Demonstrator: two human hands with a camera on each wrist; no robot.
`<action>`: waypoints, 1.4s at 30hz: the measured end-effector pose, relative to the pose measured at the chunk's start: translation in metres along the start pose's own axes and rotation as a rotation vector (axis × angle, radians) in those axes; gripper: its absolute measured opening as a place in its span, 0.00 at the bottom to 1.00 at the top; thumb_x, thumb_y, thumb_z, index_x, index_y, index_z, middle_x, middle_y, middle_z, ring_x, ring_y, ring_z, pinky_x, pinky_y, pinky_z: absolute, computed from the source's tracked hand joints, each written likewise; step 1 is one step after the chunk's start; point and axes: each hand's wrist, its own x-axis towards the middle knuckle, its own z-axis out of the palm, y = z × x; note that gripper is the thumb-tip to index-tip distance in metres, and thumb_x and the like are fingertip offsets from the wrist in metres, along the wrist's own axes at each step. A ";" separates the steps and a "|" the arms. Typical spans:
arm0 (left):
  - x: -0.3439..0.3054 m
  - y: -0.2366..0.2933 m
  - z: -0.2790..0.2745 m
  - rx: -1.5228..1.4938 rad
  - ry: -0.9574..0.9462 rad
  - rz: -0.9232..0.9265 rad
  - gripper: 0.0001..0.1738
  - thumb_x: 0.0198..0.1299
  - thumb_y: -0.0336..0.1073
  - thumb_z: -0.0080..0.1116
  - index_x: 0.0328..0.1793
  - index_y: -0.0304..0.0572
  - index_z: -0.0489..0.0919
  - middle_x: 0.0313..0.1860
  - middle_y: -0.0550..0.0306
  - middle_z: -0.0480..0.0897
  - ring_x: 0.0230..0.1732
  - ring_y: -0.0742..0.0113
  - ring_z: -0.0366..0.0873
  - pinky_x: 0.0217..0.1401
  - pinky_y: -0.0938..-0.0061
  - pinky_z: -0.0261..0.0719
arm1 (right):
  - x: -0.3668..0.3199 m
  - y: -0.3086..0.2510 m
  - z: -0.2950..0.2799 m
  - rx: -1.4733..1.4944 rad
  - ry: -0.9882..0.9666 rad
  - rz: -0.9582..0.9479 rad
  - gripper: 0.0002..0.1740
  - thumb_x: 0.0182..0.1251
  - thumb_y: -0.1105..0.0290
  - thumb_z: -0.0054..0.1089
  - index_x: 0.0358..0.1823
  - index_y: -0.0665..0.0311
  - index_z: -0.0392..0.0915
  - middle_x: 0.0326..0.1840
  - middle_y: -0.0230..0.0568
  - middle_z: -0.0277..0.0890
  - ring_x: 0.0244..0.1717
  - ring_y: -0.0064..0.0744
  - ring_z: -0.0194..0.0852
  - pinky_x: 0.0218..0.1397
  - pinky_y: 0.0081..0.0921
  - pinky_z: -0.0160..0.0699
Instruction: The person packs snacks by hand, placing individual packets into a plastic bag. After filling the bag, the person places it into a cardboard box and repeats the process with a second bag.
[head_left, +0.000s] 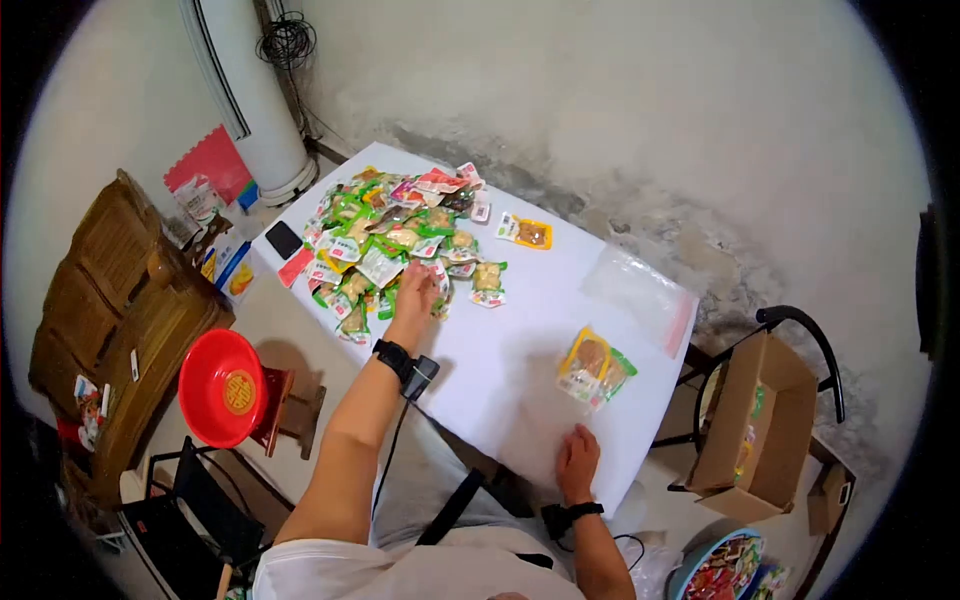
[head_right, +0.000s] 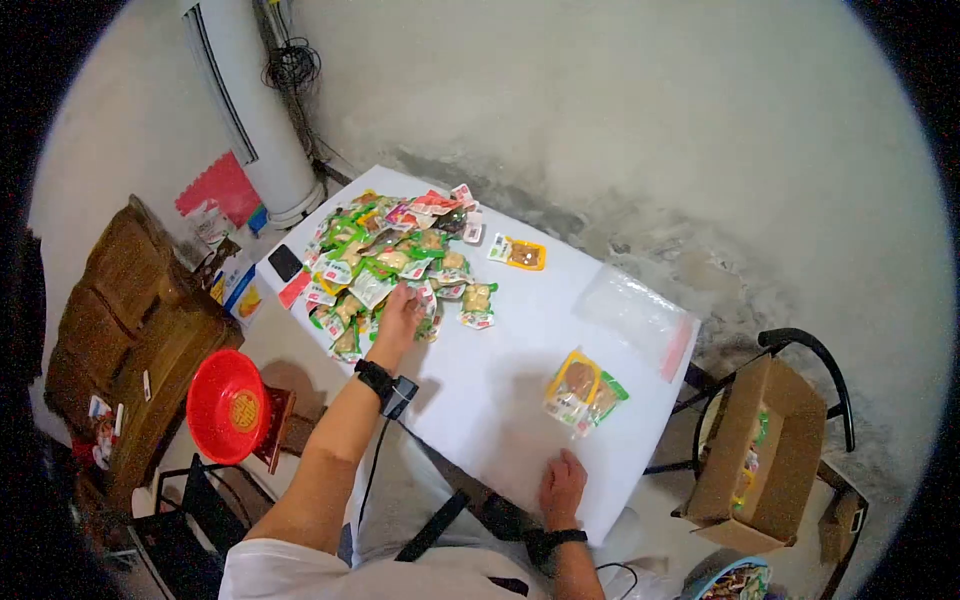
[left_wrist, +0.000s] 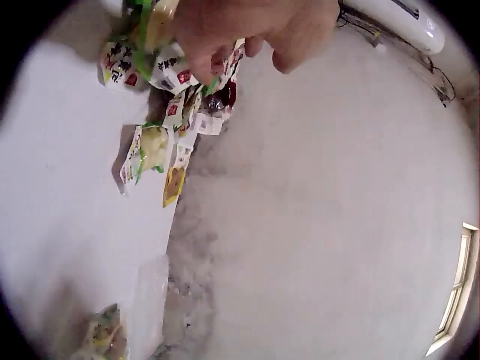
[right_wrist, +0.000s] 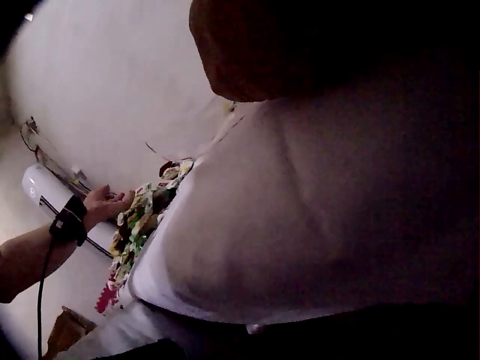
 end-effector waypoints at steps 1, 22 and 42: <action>0.006 -0.001 -0.003 -0.047 -0.015 0.016 0.24 0.65 0.38 0.53 0.66 0.49 0.64 0.43 0.69 0.73 0.45 0.75 0.73 0.44 0.75 0.75 | 0.001 -0.001 0.000 -0.012 0.003 -0.013 0.08 0.56 0.78 0.53 0.38 0.64 0.76 0.53 0.52 0.71 0.53 0.53 0.68 0.58 0.42 0.65; -0.074 0.004 -0.009 0.115 -0.149 -0.046 0.24 0.71 0.42 0.43 0.68 0.36 0.65 0.60 0.57 0.74 0.59 0.67 0.72 0.55 0.73 0.73 | 0.001 0.002 0.004 -0.067 0.022 -0.068 0.09 0.54 0.74 0.59 0.38 0.64 0.74 0.52 0.53 0.72 0.53 0.52 0.69 0.57 0.45 0.65; -0.150 -0.101 -0.030 1.020 0.073 -0.029 0.27 0.51 0.30 0.65 0.55 0.32 0.65 0.34 0.58 0.72 0.27 0.73 0.73 0.29 0.79 0.76 | 0.023 -0.027 -0.023 0.014 0.137 0.009 0.07 0.54 0.70 0.62 0.33 0.59 0.75 0.42 0.39 0.73 0.45 0.43 0.70 0.50 0.40 0.62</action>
